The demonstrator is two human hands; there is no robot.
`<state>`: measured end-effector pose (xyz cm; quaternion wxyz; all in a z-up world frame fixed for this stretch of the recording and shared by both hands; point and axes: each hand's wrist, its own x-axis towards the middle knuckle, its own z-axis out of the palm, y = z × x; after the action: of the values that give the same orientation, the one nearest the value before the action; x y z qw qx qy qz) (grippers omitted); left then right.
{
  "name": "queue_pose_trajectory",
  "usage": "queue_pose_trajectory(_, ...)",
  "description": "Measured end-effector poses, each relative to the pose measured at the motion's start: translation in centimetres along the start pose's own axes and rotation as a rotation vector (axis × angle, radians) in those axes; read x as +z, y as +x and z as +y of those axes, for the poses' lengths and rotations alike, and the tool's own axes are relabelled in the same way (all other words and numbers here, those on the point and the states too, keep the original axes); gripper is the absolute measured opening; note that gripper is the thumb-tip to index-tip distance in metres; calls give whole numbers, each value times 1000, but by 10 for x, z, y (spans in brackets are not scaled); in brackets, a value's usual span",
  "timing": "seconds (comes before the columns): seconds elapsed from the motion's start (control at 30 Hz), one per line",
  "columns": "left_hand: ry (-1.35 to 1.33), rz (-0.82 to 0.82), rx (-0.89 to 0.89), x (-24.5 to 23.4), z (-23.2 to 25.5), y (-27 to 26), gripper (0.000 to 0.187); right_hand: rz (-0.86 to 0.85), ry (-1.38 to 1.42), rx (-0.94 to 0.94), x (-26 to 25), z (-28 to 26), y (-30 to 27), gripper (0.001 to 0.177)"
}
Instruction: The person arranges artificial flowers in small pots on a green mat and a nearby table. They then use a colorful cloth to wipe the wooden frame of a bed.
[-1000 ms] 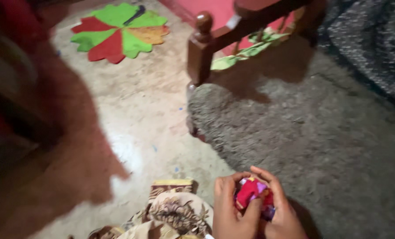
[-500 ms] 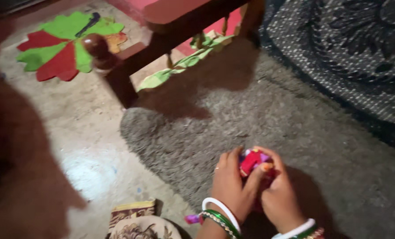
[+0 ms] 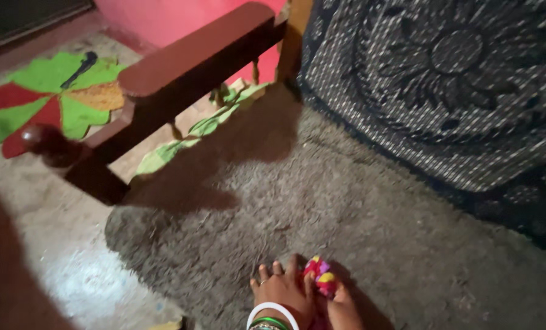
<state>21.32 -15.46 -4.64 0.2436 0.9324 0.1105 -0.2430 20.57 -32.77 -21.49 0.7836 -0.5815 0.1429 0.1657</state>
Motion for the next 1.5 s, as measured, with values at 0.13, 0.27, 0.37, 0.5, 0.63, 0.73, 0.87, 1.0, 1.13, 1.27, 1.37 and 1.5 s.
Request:
queue_pose_trajectory(0.13, 97, -127, -20, -15, 8, 16, 66, 75, 111, 150, 3, -9, 24, 46)
queue_pose_trajectory(0.27, 145, -206, -19, -11, 10, 27, 63, 116, 117, 228, 10, -35, 34, 42)
queue_pose_trajectory(0.37, 168, -234, 5, -9, 12, 41, 62, 136, 116, 274, 18, -53, 36, 39)
queue_pose_trajectory(0.5, 189, -279, 17, -2, 2, 45, 59, 149, 108, 372, 37, -58, 24, 35)
queue_pose_trajectory(0.63, 210, -289, 34, 8, 0, 47, 57, 165, 93, 424, 52, -74, 22, 31)
queue_pose_trajectory(0.73, 216, -298, 46, 11, -4, 46, 55, 175, 103, 467, 60, -86, 15, 28)
queue_pose_trajectory(0.87, 225, -320, 62, -7, -6, 72, 52, 164, 116, 558, 66, -100, 11, 24)
queue_pose_trajectory(1.0, 222, -351, 78, -28, -3, 93, 50, 194, 88, 487, 68, -105, 11, 31)
queue_pose_trajectory(1.13, 238, -376, 93, -46, 0, 110, 48, 96, 81, 501, 67, -109, 13, 41)
queue_pose_trajectory(1.27, 248, -405, 102, -54, 4, 120, 46, 174, 103, 548, 61, -111, 16, 40)
queue_pose_trajectory(1.37, 261, -424, 108, -58, 8, 126, 44, 196, 107, 546, 55, -112, 16, 38)
queue_pose_trajectory(1.5, 271, -436, 113, -65, 15, 135, 42, 218, 120, 533, 44, -112, 21, 34)
